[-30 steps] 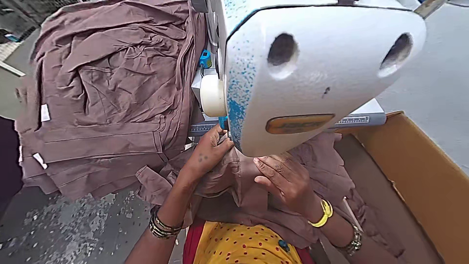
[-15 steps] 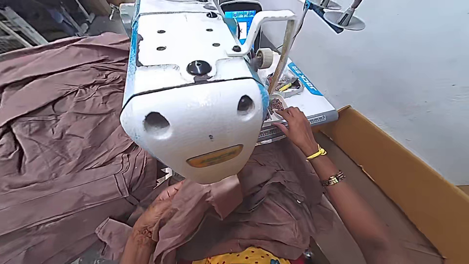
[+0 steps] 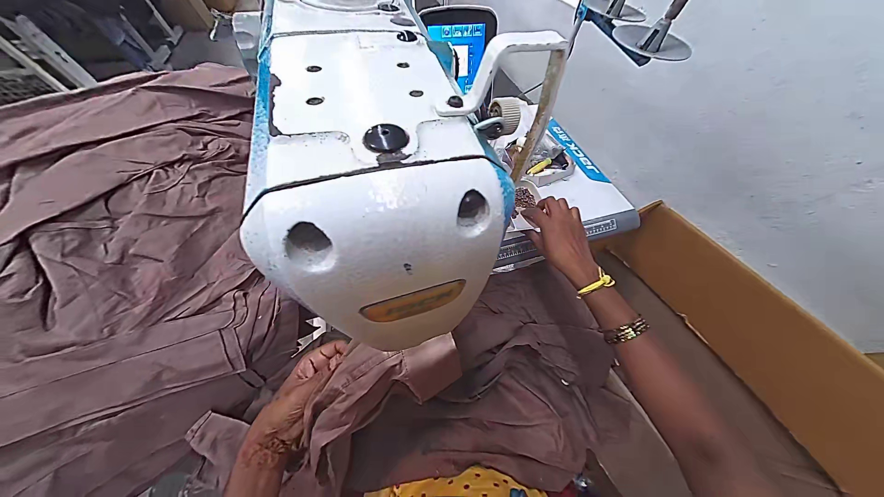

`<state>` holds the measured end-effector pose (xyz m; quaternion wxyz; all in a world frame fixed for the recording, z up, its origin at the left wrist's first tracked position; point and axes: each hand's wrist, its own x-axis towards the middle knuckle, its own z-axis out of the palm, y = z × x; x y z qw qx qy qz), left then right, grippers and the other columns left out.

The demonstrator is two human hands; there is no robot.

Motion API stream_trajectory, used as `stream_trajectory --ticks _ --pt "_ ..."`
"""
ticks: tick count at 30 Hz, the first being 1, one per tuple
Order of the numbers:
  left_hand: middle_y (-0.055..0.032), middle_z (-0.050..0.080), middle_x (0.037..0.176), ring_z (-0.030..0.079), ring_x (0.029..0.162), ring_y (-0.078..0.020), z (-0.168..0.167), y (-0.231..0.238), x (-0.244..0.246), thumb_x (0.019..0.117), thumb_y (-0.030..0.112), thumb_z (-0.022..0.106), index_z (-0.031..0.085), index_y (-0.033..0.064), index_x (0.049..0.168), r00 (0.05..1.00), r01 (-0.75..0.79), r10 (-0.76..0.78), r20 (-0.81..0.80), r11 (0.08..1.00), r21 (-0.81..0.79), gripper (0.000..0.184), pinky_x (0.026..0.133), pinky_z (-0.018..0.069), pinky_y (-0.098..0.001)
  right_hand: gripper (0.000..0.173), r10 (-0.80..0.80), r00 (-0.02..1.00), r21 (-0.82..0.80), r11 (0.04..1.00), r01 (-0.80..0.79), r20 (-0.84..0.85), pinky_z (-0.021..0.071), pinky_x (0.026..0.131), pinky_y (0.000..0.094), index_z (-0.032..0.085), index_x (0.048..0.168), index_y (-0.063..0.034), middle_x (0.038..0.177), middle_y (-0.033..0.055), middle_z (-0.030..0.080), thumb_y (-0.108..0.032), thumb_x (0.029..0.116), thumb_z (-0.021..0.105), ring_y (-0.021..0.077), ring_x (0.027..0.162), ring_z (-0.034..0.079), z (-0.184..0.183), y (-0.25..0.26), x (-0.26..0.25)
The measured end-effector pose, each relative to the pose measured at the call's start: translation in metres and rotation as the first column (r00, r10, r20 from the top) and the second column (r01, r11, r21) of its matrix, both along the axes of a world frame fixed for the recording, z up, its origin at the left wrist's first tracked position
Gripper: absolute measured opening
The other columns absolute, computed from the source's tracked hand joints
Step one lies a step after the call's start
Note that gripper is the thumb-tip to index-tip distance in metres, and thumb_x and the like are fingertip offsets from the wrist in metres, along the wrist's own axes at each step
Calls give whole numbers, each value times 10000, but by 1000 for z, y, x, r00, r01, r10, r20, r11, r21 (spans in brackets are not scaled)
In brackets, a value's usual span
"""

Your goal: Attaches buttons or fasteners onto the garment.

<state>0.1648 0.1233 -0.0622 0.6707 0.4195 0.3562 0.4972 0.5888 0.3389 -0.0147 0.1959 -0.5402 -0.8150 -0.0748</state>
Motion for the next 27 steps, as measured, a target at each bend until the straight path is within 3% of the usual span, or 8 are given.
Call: stream_trajectory --ticks 3,9,15,17,20,23,25,27 --pt "88 741 897 683 785 10 -5 -1 0 911 448 729 751 240 1013 994 -90 91 -64 996 9 233 738 578 -183 311 11 999 -22 1000 -12 -35 475 804 597 713 1166 -37 1095 247 650 -74 864 774 451 1021 621 -1 -2 4" --pt "80 746 924 694 823 4 3 0 9 911 430 734 735 217 1032 980 -198 199 -26 979 40 244 766 580 -182 496 -32 997 -33 999 35 72 481 737 577 691 1214 -25 1059 257 622 -84 757 874 447 959 622 7 7 -8" --pt "103 716 853 663 746 32 7 -13 13 904 413 743 731 248 962 970 -240 242 -21 969 57 176 689 557 -145 153 61 981 -45 997 -70 -182 470 840 618 717 1025 14 1078 259 665 -69 902 753 457 1019 633 11 -13 8" --pt "108 721 875 669 779 27 9 -13 20 924 406 719 721 244 979 939 -339 343 -35 936 90 171 725 563 -152 109 85 928 -41 993 -107 -363 529 873 536 721 1004 24 1034 205 702 -59 935 708 348 969 684 13 -27 8" --pt "126 703 957 664 883 12 21 -18 51 1032 332 566 671 229 1045 836 -525 548 -31 814 247 148 826 566 -186 85 -10 746 -211 962 -176 -666 539 704 295 668 1020 -30 865 42 673 -78 954 692 90 746 629 23 -50 -9" --pt "181 689 909 632 845 100 38 -50 99 1036 418 554 689 267 1005 929 -175 311 -200 846 504 205 778 527 -110 140 -124 622 -370 884 -284 -773 531 675 217 702 1064 -70 841 -41 684 -31 930 691 3 706 607 41 -68 -38" --pt "-36 687 822 658 775 -82 51 -63 120 1060 303 551 691 77 923 913 223 72 -403 739 636 299 737 544 -223 157 -126 651 -432 837 -335 -749 537 697 190 712 1068 -83 873 -64 699 -25 924 681 -22 730 621 59 -83 -61" --pt "-110 641 790 630 728 -190 57 -63 125 1067 256 537 684 39 935 827 396 36 -561 671 627 293 685 527 -299 104 59 713 -319 866 -385 -699 542 718 161 730 1024 -62 890 -54 720 -75 941 668 -41 762 641 65 -101 -83"
